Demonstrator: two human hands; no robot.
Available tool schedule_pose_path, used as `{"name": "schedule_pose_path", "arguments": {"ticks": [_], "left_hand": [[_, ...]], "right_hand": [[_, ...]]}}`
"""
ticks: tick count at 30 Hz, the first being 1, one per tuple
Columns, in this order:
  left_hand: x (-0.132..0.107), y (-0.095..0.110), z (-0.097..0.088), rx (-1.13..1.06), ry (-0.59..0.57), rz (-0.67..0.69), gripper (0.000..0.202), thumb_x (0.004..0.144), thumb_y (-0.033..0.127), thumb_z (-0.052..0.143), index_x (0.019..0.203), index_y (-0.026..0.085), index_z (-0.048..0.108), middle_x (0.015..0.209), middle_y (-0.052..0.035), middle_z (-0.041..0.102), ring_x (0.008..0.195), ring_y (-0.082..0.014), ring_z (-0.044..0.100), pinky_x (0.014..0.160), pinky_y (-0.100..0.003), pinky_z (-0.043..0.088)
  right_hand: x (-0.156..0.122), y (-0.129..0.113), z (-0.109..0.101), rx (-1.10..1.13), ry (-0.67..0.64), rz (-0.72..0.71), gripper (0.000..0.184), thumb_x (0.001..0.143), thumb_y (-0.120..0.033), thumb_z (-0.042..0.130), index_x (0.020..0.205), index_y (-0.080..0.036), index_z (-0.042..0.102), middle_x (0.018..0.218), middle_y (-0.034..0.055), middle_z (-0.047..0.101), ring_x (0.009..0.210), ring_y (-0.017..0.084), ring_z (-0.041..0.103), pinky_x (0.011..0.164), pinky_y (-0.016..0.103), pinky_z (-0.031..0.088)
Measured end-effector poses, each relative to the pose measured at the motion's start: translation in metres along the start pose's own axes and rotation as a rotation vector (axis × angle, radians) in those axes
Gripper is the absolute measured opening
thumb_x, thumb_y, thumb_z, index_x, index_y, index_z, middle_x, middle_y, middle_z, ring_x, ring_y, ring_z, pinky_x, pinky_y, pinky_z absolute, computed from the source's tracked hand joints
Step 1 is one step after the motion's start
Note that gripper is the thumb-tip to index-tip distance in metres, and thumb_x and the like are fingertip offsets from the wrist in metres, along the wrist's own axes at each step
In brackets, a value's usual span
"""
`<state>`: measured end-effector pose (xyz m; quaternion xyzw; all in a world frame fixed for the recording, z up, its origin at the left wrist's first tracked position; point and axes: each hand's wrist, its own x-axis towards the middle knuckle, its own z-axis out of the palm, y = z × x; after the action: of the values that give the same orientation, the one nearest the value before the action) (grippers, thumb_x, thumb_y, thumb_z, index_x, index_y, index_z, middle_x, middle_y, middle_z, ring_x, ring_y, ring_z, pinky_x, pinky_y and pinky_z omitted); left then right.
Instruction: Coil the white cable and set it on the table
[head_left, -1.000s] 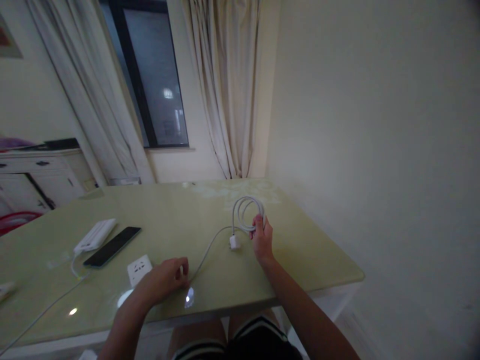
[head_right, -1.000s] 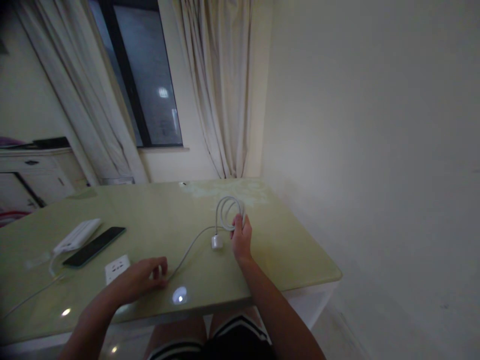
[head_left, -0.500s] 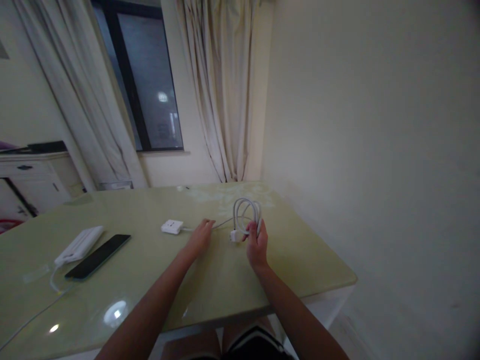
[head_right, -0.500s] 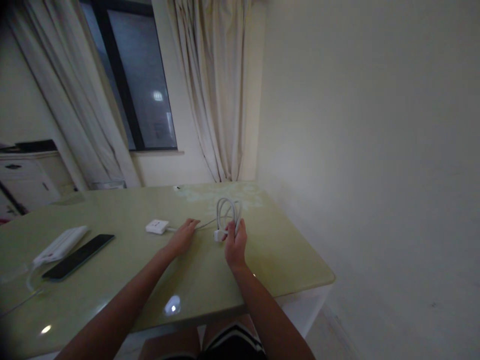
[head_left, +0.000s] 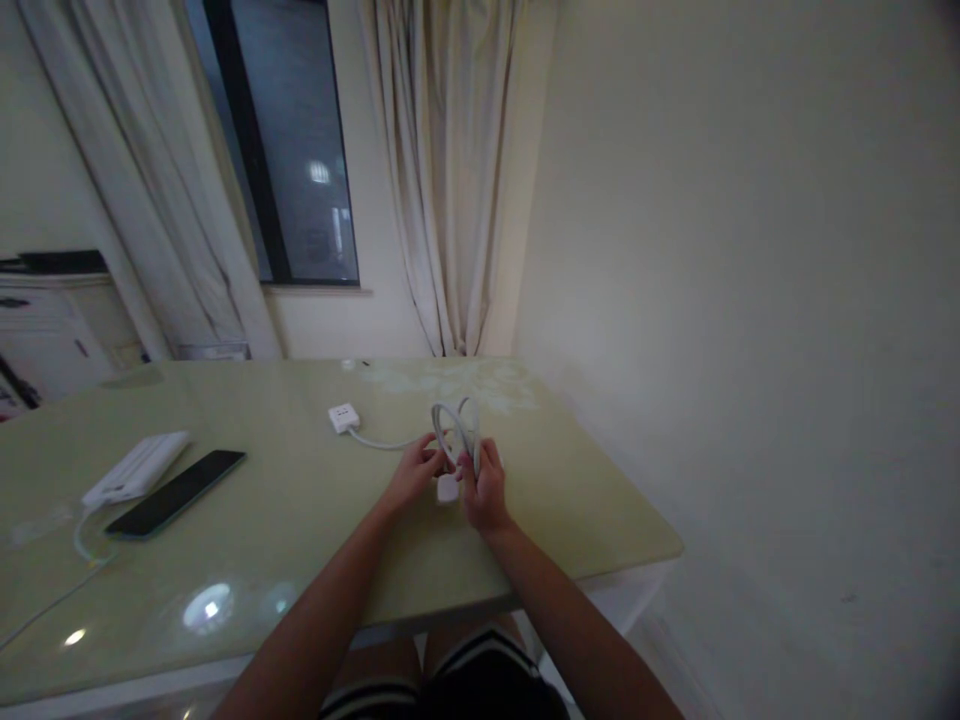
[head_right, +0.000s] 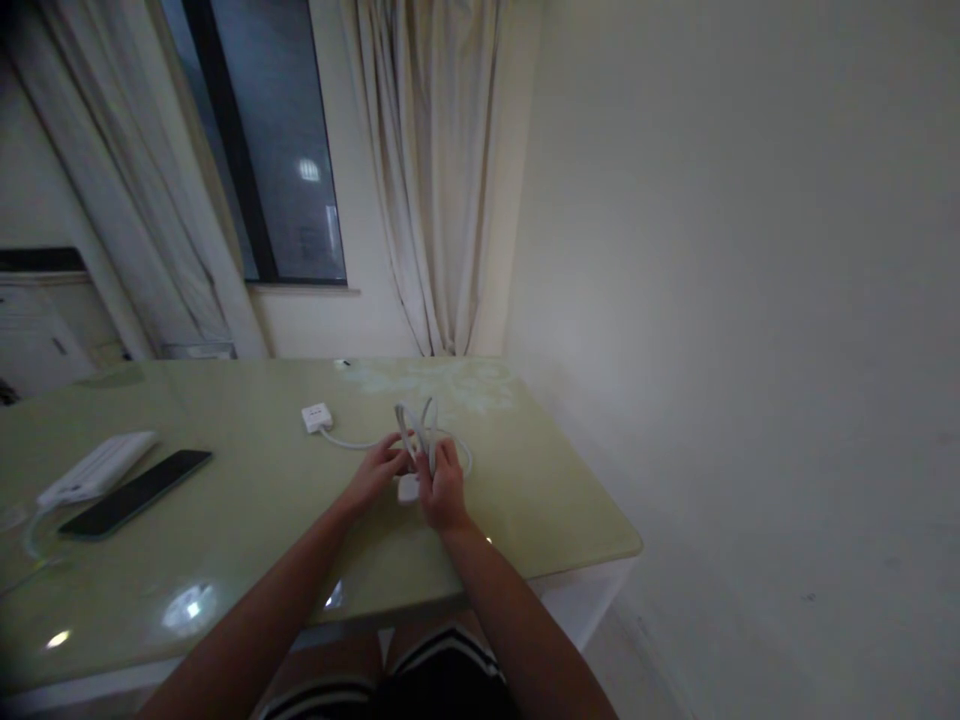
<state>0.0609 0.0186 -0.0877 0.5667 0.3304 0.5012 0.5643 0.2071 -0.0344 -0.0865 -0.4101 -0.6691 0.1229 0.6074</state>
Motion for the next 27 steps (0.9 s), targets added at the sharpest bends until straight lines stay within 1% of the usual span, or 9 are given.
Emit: {"name": "schedule_pose_path", "arguments": {"ticks": [2,4,8,11,14,18,20,24,27], "left_hand": [[0.001,0.0,-0.002,0.013,-0.003,-0.059,0.068,0.072,0.048,0.082,0.127,0.015,0.058,0.069,-0.0046,0.072,0.06,-0.0171,0.065,0.059,-0.024,0.047],[0.001,-0.001,-0.001,0.021,-0.006,-0.081,0.071,0.074,0.051,0.08,0.13,0.015,0.056,0.069,-0.0047,0.072,0.051,-0.0136,0.06,0.053,-0.021,0.043],[-0.001,-0.006,0.002,-0.041,-0.001,-0.091,0.069,0.08,0.063,0.069,0.13,0.017,0.058,0.079,-0.0046,0.072,0.05,-0.012,0.06,0.052,-0.023,0.047],[-0.003,-0.01,0.003,-0.079,-0.022,-0.158,0.065,0.079,0.063,0.069,0.128,0.021,0.06,0.083,-0.0029,0.07,0.054,-0.0128,0.063,0.057,-0.026,0.052],[-0.004,-0.012,0.003,-0.087,-0.065,-0.19,0.054,0.079,0.056,0.074,0.118,0.02,0.065,0.077,-0.0017,0.068,0.055,-0.0132,0.063,0.058,-0.025,0.052],[-0.004,-0.009,0.007,-0.114,-0.077,-0.067,0.031,0.071,0.037,0.081,0.088,0.014,0.072,0.077,-0.0047,0.068,0.067,-0.0165,0.064,0.063,-0.025,0.051],[-0.004,-0.007,0.009,-0.101,-0.101,-0.007,0.023,0.067,0.03,0.081,0.081,0.014,0.073,0.077,-0.0057,0.068,0.075,-0.0192,0.064,0.068,-0.026,0.051],[-0.004,-0.006,0.01,-0.048,-0.129,0.026,0.019,0.066,0.028,0.076,0.078,0.014,0.071,0.078,-0.0064,0.067,0.08,-0.0211,0.062,0.071,-0.029,0.05],[-0.004,-0.008,0.009,0.001,-0.144,0.015,0.021,0.065,0.031,0.073,0.074,0.013,0.067,0.073,-0.0047,0.065,0.074,-0.0186,0.059,0.07,-0.029,0.049]], "right_hand": [[0.002,0.003,0.0,-0.017,0.068,0.04,0.038,0.104,-0.045,0.038,0.089,-0.022,0.063,0.09,0.0072,0.052,0.085,0.021,0.056,0.077,0.035,0.052],[0.004,0.006,0.0,-0.021,0.085,0.067,0.037,0.104,-0.046,0.038,0.087,-0.022,0.06,0.091,0.0064,0.051,0.084,0.02,0.056,0.075,0.033,0.051],[0.004,0.008,0.0,-0.025,0.018,0.029,0.035,0.103,-0.047,0.04,0.093,-0.022,0.062,0.091,0.0067,0.053,0.087,0.021,0.057,0.079,0.034,0.051],[0.004,0.006,0.0,-0.035,-0.048,0.022,0.034,0.103,-0.046,0.04,0.103,-0.022,0.064,0.093,0.0076,0.055,0.091,0.023,0.056,0.082,0.036,0.051],[0.003,0.004,-0.002,-0.047,-0.128,-0.01,0.032,0.103,-0.044,0.043,0.105,-0.021,0.066,0.094,0.0078,0.056,0.09,0.023,0.056,0.086,0.036,0.049],[0.002,0.002,-0.002,-0.001,-0.289,-0.099,0.034,0.102,-0.047,0.046,0.098,-0.021,0.067,0.1,0.0094,0.058,0.096,0.023,0.057,0.091,0.036,0.048],[0.001,0.003,-0.002,0.012,-0.335,-0.134,0.039,0.101,-0.052,0.044,0.1,-0.022,0.067,0.106,0.0108,0.059,0.102,0.025,0.058,0.095,0.036,0.047],[-0.001,0.003,-0.002,-0.022,-0.355,-0.188,0.052,0.1,-0.062,0.035,0.101,-0.021,0.067,0.108,0.0124,0.059,0.104,0.025,0.059,0.096,0.036,0.049],[-0.001,0.002,-0.002,-0.03,-0.34,-0.214,0.051,0.103,-0.057,0.032,0.101,-0.02,0.067,0.105,0.012,0.059,0.1,0.024,0.059,0.093,0.035,0.05]]}}
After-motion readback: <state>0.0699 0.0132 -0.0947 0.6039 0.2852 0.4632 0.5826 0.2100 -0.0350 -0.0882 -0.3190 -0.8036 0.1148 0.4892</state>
